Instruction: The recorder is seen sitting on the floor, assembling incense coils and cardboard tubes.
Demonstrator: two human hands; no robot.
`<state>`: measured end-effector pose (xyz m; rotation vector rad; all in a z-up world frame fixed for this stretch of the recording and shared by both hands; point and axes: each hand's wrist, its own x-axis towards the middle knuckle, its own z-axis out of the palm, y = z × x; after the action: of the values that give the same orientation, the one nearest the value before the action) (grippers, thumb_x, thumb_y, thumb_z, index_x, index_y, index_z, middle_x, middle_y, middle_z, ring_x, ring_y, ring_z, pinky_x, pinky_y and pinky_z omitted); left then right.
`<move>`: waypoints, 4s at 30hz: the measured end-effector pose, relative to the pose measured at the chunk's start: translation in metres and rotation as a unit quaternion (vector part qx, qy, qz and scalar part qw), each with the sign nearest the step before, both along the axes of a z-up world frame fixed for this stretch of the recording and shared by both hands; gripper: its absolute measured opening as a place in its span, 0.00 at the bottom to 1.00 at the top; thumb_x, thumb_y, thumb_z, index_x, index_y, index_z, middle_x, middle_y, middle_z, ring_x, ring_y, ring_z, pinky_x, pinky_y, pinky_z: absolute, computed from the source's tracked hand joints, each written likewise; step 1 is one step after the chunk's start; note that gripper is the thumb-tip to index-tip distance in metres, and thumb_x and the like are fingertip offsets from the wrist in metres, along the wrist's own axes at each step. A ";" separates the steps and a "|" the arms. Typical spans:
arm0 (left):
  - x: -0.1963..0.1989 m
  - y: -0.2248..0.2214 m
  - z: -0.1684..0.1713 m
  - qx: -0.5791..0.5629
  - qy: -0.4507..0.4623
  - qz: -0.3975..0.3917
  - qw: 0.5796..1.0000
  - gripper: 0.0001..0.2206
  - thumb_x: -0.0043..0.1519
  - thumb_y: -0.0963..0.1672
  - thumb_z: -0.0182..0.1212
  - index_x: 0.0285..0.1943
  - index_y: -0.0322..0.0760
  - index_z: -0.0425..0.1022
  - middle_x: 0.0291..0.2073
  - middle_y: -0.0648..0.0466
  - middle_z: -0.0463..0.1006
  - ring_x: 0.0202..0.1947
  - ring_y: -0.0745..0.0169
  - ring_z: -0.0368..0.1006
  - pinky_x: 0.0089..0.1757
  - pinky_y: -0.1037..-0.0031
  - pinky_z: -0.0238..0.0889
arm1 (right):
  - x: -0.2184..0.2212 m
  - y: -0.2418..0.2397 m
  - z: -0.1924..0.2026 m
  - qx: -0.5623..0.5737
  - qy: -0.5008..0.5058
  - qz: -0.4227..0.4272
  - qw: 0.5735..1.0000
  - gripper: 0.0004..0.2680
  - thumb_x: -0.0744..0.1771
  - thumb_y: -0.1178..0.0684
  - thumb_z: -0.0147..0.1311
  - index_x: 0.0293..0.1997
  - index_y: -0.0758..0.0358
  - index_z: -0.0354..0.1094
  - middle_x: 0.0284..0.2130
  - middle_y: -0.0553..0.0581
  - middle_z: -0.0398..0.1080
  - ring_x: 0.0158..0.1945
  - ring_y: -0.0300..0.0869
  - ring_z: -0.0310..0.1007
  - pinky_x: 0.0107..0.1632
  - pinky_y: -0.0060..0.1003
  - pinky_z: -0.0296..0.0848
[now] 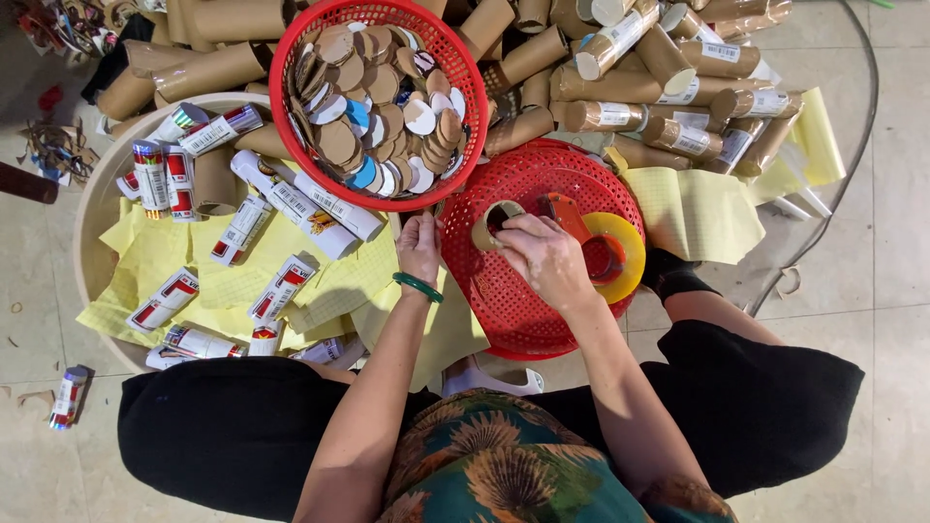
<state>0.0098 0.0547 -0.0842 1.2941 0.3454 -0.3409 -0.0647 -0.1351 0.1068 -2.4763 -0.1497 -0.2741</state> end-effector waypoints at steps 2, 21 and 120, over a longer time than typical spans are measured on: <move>0.002 0.000 0.003 0.004 -0.013 -0.001 1.000 0.14 0.71 0.46 0.55 0.32 0.37 0.74 0.21 0.63 0.67 0.22 0.76 0.57 0.26 0.81 0.51 | -0.002 0.000 -0.003 -0.007 0.006 0.001 1.000 0.10 0.62 0.56 0.66 0.44 0.62 0.76 0.45 0.55 0.75 0.44 0.52 0.77 0.48 0.43 0.77; 0.038 0.003 0.064 0.334 -0.191 -0.049 0.922 0.06 0.66 0.43 0.61 0.39 0.34 0.75 0.26 0.57 0.75 0.26 0.65 0.69 0.31 0.73 0.67 | 0.001 0.000 0.016 -0.025 0.010 -0.008 1.000 0.14 0.60 0.54 0.68 0.49 0.63 0.74 0.49 0.56 0.74 0.45 0.52 0.78 0.47 0.43 0.78; 0.016 -0.039 0.158 0.426 -0.358 -0.399 0.729 0.36 0.47 0.50 0.79 0.65 0.34 0.71 0.51 0.47 0.68 0.54 0.46 0.69 0.55 0.60 0.65 | -0.079 -0.041 -0.124 -0.121 0.273 -0.227 0.927 0.49 0.57 0.37 0.71 0.77 0.68 0.29 0.44 0.67 0.73 0.46 0.57 0.76 0.52 0.50 0.74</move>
<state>0.0261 0.0152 0.0736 2.3412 -0.8790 -0.3722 -0.1437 -0.1765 -0.0176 -2.7010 0.6654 0.2707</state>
